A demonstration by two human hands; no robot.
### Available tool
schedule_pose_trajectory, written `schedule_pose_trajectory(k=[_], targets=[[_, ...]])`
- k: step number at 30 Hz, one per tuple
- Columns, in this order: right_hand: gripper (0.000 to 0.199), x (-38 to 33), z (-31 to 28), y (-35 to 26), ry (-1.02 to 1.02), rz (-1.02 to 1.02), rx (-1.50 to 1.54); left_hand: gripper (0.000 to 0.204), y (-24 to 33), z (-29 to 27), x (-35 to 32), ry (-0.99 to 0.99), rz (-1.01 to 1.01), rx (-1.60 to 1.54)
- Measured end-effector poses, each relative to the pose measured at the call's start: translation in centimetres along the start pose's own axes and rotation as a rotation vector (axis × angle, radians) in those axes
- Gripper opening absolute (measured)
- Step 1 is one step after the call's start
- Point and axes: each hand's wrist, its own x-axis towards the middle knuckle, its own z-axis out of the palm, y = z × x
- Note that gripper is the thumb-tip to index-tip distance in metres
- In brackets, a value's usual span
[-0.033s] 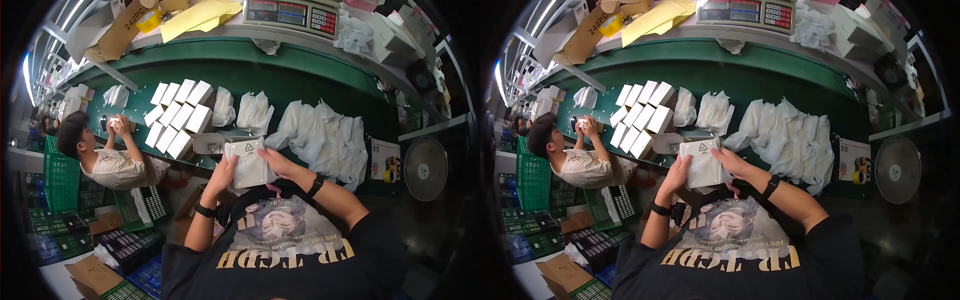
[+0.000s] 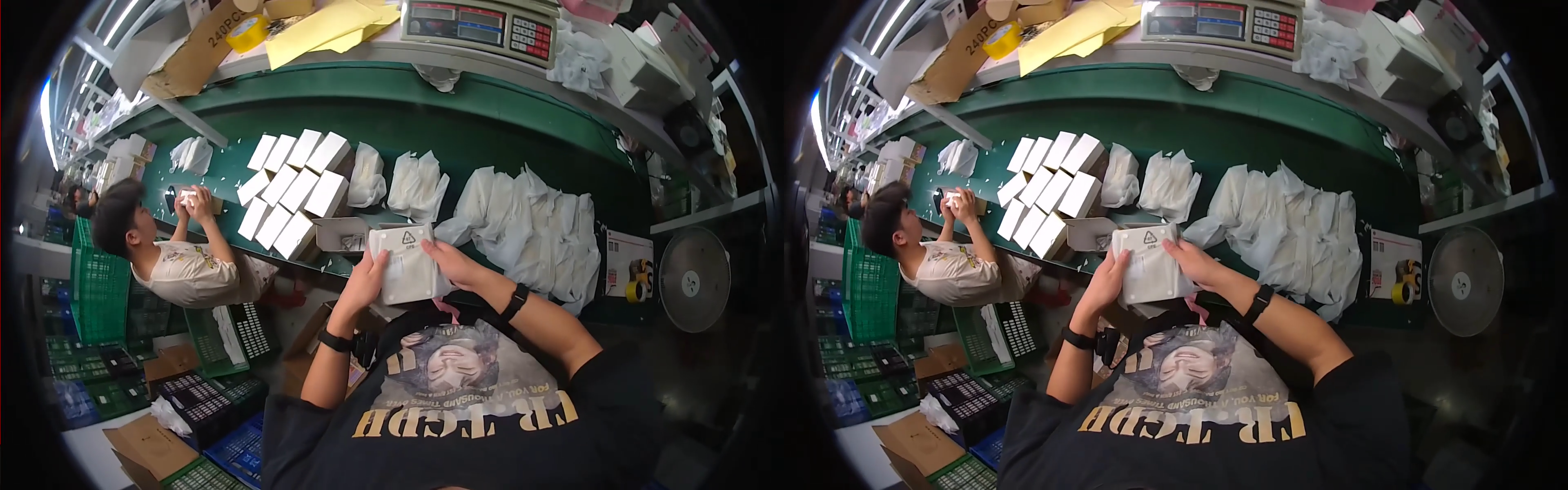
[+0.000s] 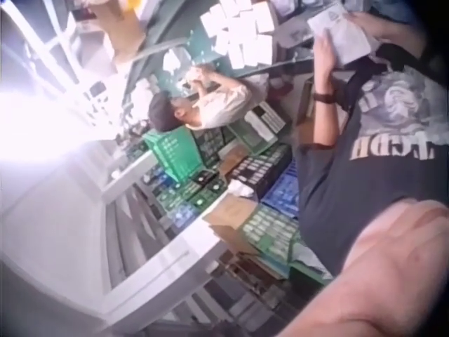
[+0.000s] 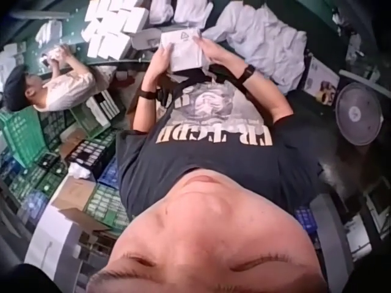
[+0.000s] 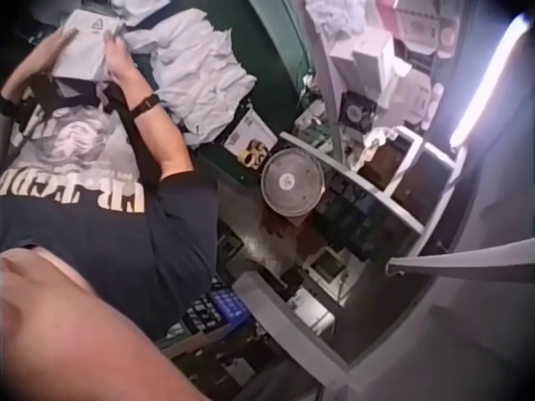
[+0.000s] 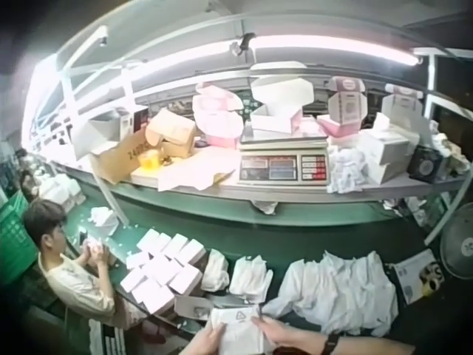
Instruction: The person folds a white box, inserts a white packet and a cable, and closes the box before placing it into a larger cardboard box. This process is repeated with another white box and packet.
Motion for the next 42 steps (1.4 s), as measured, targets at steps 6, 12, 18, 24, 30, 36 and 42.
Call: schedule_pose_trajectory(k=[6, 12, 18, 24, 30, 36, 42], targets=[[0.049, 1.2, -2.3, 0.7, 0.036, 0.057, -0.098, 0.062, -1.1, 0.6, 2.7, 0.007, 0.017, 0.191], [0.050, 0.4, -2.2, -0.1, 0.065, 0.090, -0.090, 0.067, 0.2, 0.8, 3.4, 0.056, 0.018, 0.235], [0.052, 0.3, -3.4, 0.4, 0.113, 0.011, -0.071, 0.085, 0.6, 1.0, 2.4, 0.041, -0.018, 0.112], [0.054, -0.2, -3.4, -0.2, 0.073, 0.008, -0.018, 0.096, 0.1, 2.1, 1.5, 0.072, -0.009, 0.022], [0.053, -1.0, -2.9, -1.6, 0.108, -0.008, -0.035, 0.098, -0.7, 2.2, 2.2, 0.014, 0.076, 0.041], [0.052, -0.7, -3.7, -0.3, 0.156, 0.002, -0.053, 0.093, 1.5, 0.9, 2.6, -0.107, -0.065, 0.285], [0.050, 0.2, -3.5, -0.2, 0.163, 0.003, -0.046, 0.081, 3.2, 1.1, 0.4, 0.054, -0.053, 0.558]])
